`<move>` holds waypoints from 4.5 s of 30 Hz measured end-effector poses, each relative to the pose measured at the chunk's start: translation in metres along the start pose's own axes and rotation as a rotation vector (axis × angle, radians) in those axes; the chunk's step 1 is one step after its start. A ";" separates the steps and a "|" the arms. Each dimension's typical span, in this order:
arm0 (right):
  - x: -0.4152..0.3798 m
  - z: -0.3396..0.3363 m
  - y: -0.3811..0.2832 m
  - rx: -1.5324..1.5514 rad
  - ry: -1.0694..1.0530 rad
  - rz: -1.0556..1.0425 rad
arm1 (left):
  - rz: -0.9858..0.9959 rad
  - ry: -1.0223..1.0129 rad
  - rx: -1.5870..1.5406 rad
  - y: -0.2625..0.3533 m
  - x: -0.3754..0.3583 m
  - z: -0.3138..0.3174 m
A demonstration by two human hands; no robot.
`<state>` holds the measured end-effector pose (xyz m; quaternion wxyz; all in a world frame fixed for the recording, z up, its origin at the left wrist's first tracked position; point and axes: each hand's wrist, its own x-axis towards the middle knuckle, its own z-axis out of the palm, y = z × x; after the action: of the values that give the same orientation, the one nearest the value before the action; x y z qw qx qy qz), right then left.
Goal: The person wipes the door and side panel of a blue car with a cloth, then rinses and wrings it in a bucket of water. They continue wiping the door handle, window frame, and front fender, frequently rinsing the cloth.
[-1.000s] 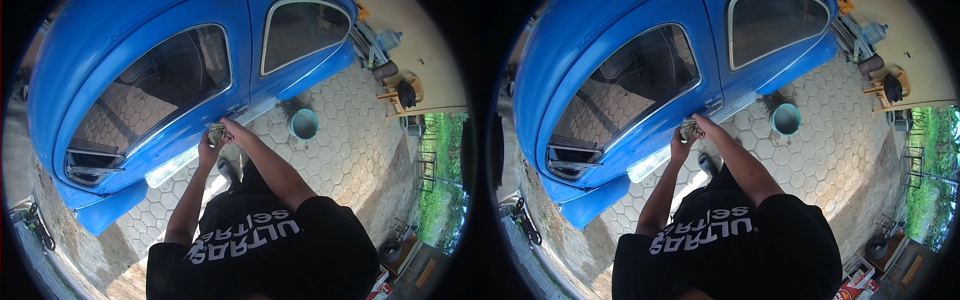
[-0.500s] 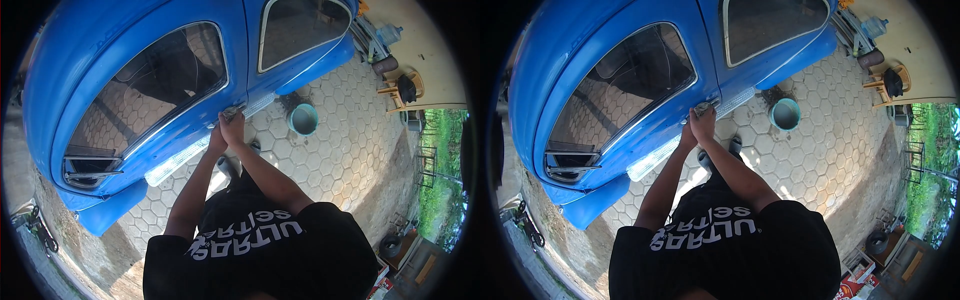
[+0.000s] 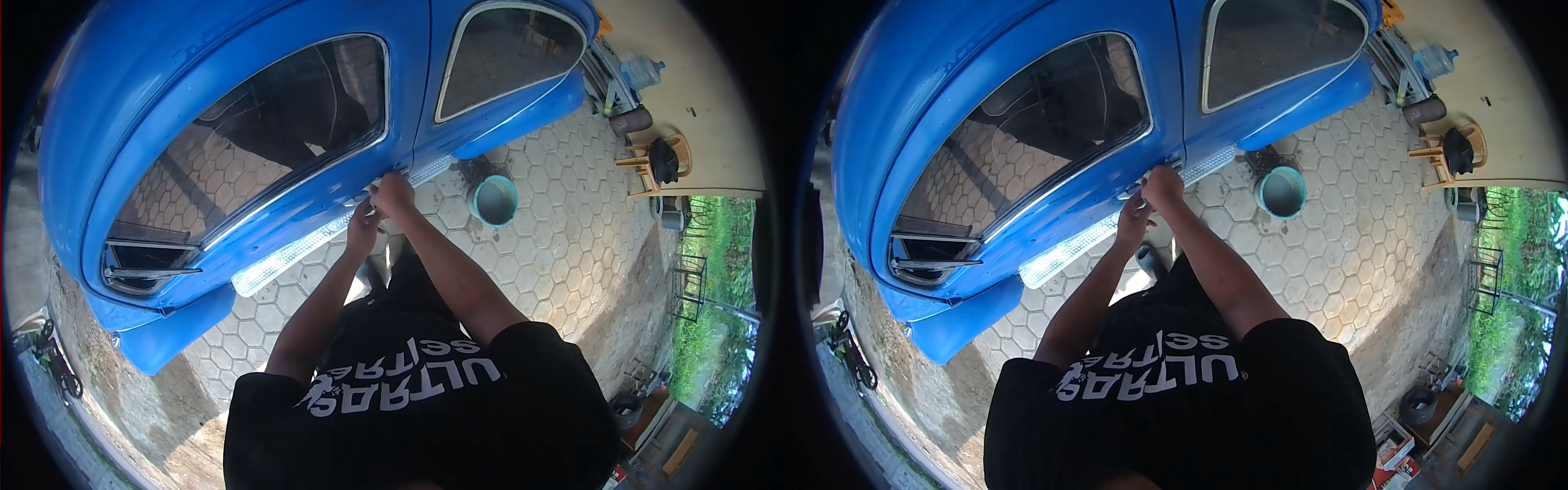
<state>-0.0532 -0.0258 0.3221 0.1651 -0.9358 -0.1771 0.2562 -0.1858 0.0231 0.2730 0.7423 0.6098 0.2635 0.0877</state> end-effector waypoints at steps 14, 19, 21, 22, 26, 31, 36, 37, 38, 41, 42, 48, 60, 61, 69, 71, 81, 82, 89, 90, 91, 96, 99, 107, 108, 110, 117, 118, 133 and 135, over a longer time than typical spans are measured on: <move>-0.007 0.007 0.005 0.544 -0.498 -0.111 | 0.112 0.269 0.438 0.019 -0.055 -0.018; -0.047 0.037 0.025 0.934 -0.283 0.073 | 0.276 0.206 0.511 0.008 -0.077 -0.028; -0.064 0.057 0.028 1.080 -0.032 0.090 | 0.151 0.106 0.340 0.002 -0.078 -0.026; -0.068 0.063 0.030 1.241 -0.120 0.167 | 0.121 0.082 0.200 -0.004 -0.073 -0.022; -0.084 0.040 0.021 1.232 -0.185 0.238 | 0.142 0.066 0.091 -0.017 -0.048 -0.021; -0.065 0.023 0.021 1.362 -0.211 0.159 | 0.166 0.026 0.398 -0.004 -0.009 -0.030; -0.043 0.044 0.015 0.915 0.233 0.024 | 0.088 0.009 0.323 -0.004 0.023 -0.015; -0.035 0.050 0.010 0.783 0.327 0.000 | 0.179 0.078 0.414 -0.021 0.031 -0.015; -0.030 0.053 0.008 0.647 0.416 -0.021 | 0.267 0.148 0.502 -0.037 0.037 -0.013; -0.015 0.030 0.001 0.675 0.108 0.105 | 0.162 0.205 0.601 0.022 0.018 0.008; 0.011 0.044 0.016 0.828 -0.096 0.185 | 0.068 0.200 0.606 0.055 0.009 0.016; -0.002 0.001 0.021 1.279 -0.552 0.337 | 0.010 0.161 0.465 0.083 0.008 0.019; 0.003 0.033 0.016 1.318 -0.744 0.311 | 0.110 0.166 0.908 0.102 0.000 -0.008; 0.000 0.035 0.015 1.354 -0.805 0.295 | 0.127 0.155 0.878 0.100 -0.003 -0.012; -0.090 0.018 0.011 1.221 -0.697 0.046 | 0.170 0.092 0.702 0.076 -0.079 -0.036; -0.106 0.021 0.018 1.318 -0.621 0.025 | 0.211 0.001 0.679 0.054 -0.090 -0.045; -0.150 -0.046 0.097 1.204 -0.165 -0.365 | 0.119 -0.284 0.002 0.053 -0.072 0.015; -0.160 -0.056 0.101 1.139 -0.040 -0.392 | 0.148 -0.320 0.018 0.060 -0.067 0.031; -0.199 -0.105 0.153 1.478 0.262 -0.160 | -0.006 -0.604 -0.038 0.091 -0.050 0.112; -0.201 -0.113 0.166 1.470 0.276 -0.127 | 0.049 -0.607 -0.041 0.093 -0.050 0.124; -0.204 -0.120 0.177 1.462 0.285 -0.096 | 0.103 -0.605 -0.044 0.096 -0.050 0.136; -0.196 -0.141 0.262 1.074 0.667 0.058 | 0.214 -0.487 -0.042 0.115 -0.035 0.194; -0.199 -0.167 0.313 0.694 0.959 0.116 | 0.345 -0.399 0.055 0.116 -0.013 0.223; -0.189 -0.230 0.416 1.417 0.800 0.051 | 0.095 -0.458 -0.279 0.157 0.006 0.345; -0.188 -0.231 0.423 1.409 0.860 0.017 | 0.026 -0.515 -0.360 0.155 0.012 0.354; -0.182 -0.240 0.438 1.379 0.990 -0.065 | -0.105 -0.633 -0.531 0.153 0.026 0.373; -0.196 -0.282 0.472 1.416 0.910 -0.024 | 0.183 -0.539 0.219 0.142 0.048 0.433; -0.197 -0.287 0.477 1.421 0.895 -0.056 | 0.190 -0.564 0.227 0.141 0.057 0.435; -0.161 -0.359 0.587 0.392 0.815 0.298 | 0.282 -0.875 0.716 0.122 0.150 0.528; -0.163 -0.354 0.616 0.405 0.839 0.285 | 0.185 -0.891 0.721 0.124 0.152 0.547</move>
<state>0.1581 -0.7140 0.4325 0.3642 -0.9224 0.0880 -0.0939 0.2389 -0.3487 0.4126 0.5163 0.8227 -0.1153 -0.2082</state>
